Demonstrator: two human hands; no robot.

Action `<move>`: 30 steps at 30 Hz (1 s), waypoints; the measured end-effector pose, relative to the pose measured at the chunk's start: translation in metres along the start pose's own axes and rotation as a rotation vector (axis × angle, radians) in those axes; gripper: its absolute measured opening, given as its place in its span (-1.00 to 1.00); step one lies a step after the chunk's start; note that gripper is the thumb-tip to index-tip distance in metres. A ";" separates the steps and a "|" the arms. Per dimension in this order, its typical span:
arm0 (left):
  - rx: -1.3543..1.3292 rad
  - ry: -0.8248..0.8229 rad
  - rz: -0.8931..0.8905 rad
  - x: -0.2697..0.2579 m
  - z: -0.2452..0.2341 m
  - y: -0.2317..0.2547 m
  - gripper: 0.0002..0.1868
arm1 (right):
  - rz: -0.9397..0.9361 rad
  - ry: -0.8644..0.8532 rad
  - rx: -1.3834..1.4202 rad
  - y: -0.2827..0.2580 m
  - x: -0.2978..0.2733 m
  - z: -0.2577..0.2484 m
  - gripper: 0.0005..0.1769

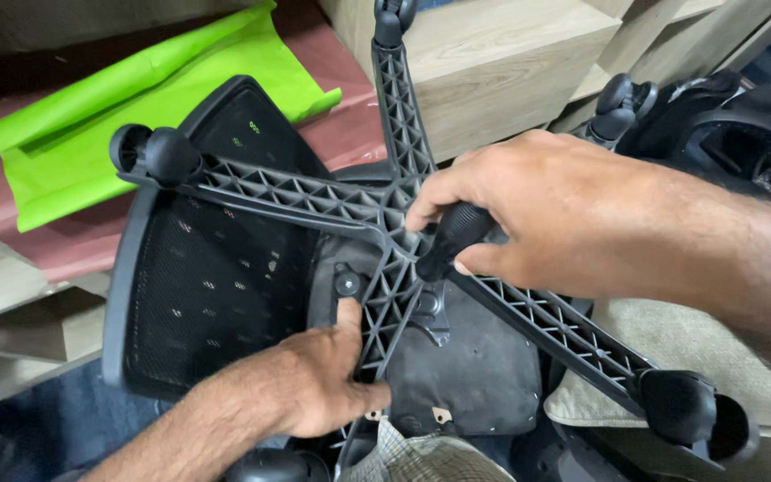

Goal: The person uses a black manual ratchet tool to tighten a central bolt on the underside of an office chair base. They hold the base steady with one hand while turning the tool with the other to secure the connection point.

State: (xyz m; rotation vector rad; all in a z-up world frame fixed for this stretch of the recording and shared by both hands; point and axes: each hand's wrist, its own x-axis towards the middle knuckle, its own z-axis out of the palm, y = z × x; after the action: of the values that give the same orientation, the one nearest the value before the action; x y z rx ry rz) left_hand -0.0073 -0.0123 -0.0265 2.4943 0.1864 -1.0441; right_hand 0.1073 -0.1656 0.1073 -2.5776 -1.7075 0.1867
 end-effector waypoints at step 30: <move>0.010 -0.051 0.058 0.004 -0.008 -0.010 0.28 | 0.573 -0.227 0.148 0.002 -0.013 0.007 -0.63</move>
State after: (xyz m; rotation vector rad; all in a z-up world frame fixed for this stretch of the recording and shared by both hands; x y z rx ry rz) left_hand -0.0019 0.0004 -0.0281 2.4640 0.0926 -1.0857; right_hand 0.1036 -0.1788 0.1012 -2.9392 -0.9010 0.6167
